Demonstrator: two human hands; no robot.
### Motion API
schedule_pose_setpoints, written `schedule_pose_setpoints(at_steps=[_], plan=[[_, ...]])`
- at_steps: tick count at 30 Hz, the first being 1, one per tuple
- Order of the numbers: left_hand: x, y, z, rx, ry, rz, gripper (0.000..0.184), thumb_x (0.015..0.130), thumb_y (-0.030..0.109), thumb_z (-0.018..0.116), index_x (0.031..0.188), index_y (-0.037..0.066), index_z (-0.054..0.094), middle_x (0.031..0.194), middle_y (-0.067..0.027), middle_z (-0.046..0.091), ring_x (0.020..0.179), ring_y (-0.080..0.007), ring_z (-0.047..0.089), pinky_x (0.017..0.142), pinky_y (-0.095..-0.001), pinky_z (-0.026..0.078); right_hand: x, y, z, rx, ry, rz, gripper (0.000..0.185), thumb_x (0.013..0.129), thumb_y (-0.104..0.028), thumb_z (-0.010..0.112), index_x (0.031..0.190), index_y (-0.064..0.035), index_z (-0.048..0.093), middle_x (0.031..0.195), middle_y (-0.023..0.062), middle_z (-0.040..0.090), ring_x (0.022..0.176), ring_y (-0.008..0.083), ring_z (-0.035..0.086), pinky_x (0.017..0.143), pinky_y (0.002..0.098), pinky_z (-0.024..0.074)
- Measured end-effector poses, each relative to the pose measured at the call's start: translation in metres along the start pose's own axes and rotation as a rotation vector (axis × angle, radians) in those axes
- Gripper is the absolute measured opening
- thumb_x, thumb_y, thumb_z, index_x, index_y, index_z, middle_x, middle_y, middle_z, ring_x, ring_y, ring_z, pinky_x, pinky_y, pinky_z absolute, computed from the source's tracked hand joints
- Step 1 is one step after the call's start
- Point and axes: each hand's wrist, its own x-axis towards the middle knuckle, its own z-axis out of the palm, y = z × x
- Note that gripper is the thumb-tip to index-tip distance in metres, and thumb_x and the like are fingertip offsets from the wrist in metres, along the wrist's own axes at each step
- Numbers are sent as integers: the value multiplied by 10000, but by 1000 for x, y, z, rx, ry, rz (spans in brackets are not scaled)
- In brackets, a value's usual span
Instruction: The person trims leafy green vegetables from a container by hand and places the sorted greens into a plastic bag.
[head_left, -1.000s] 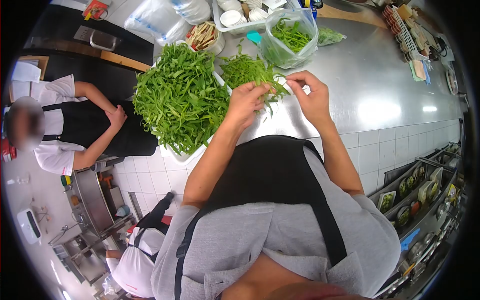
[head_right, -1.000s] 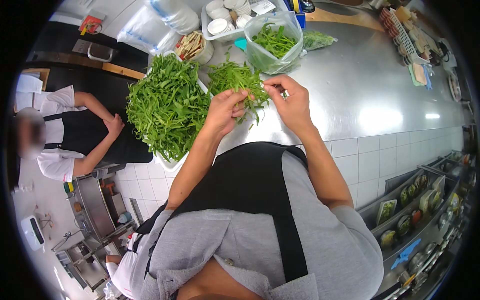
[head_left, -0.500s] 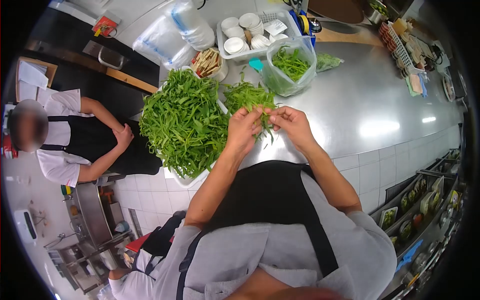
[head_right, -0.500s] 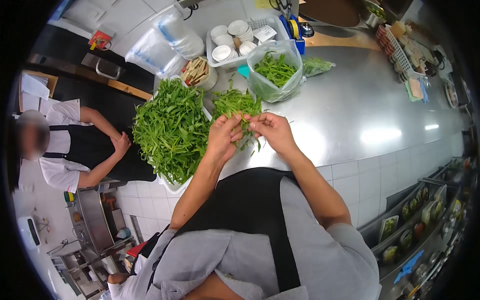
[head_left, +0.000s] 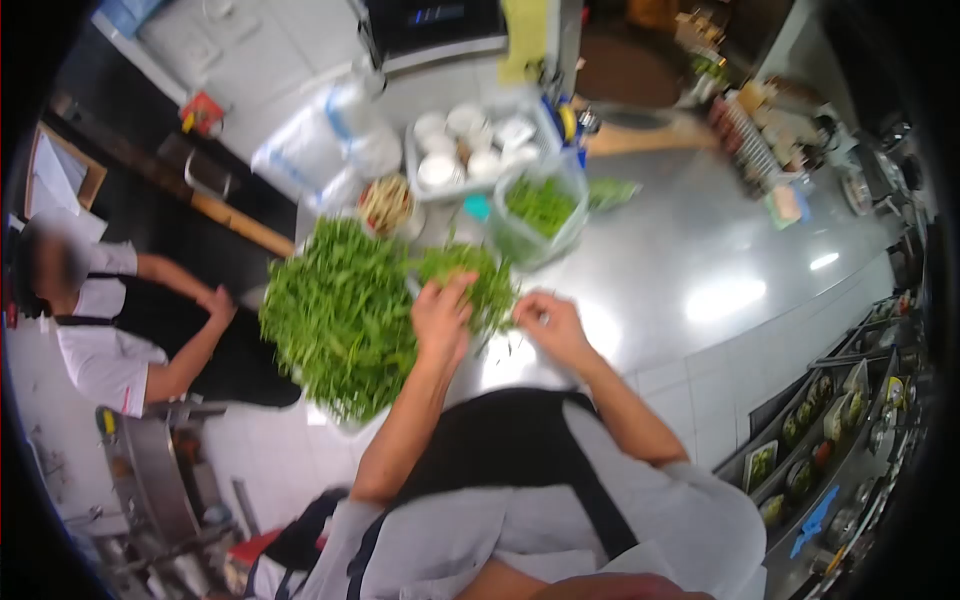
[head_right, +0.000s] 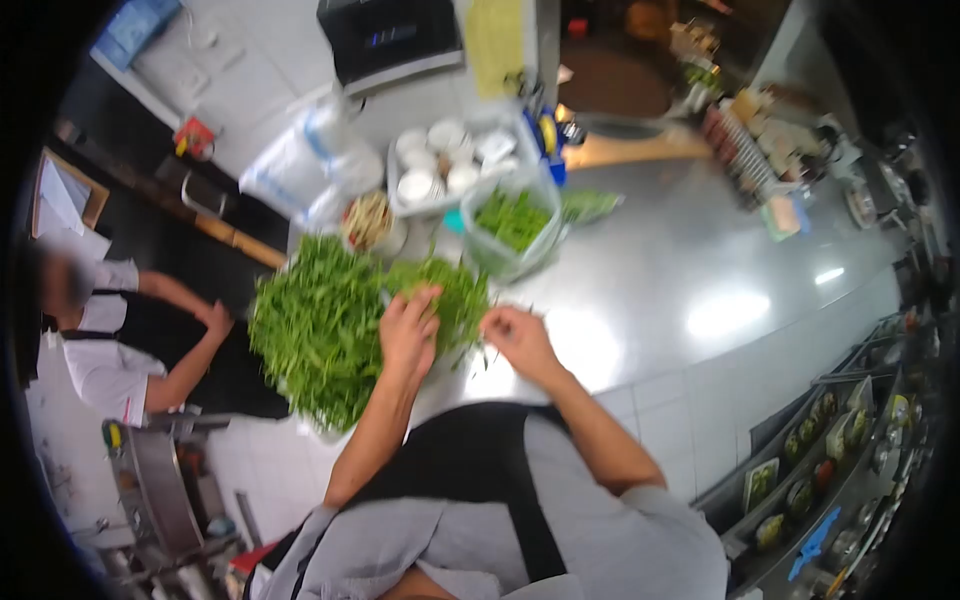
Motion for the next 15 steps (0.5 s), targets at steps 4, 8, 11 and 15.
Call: schedule_pose_setpoints(at_steps=[4, 8, 11, 15], plan=[[3, -9, -3, 496, -179, 238, 129, 924, 113, 720, 1018, 24, 722, 823, -20, 722, 567, -60, 513, 506, -243, 378, 2, 1, -20, -174, -213, 92, 672, 940, -277, 740, 1479, 23, 474, 1368, 218, 600, 1218, 270, 606, 1052, 368, 475], [-24, -4, 29, 1156, -394, 259, 173, 864, 120, 761, 986, -2, 750, 747, -31, 723, 592, -99, 570, 545, -301, 446, 2, -16, 2, 561, -112, 171, 519, 1038, -221, 640, 1462, 36, 490, 1287, 141, 647, 1155, 168, 618, 1010, 326, 502], [-30, 18, 46, 1244, -545, 143, 215, 918, 53, 708, 1103, -55, 700, 954, -55, 753, 714, -92, 594, 664, -270, 523, 7, -14, 5, 615, -30, 223, 409, 1053, -184, 607, 1398, 26, 547, 1179, 110, 695, 1061, 163, 671, 909, 306, 559], [-19, -9, 25, 771, -465, 213, 203, 918, 38, 716, 1111, -26, 710, 1022, -69, 746, 775, -93, 624, 747, -277, 551, 5, -13, -8, 714, 30, 266, 348, 1053, -173, 594, 1346, 15, 585, 1140, 122, 707, 997, 221, 714, 837, 358, 604]])
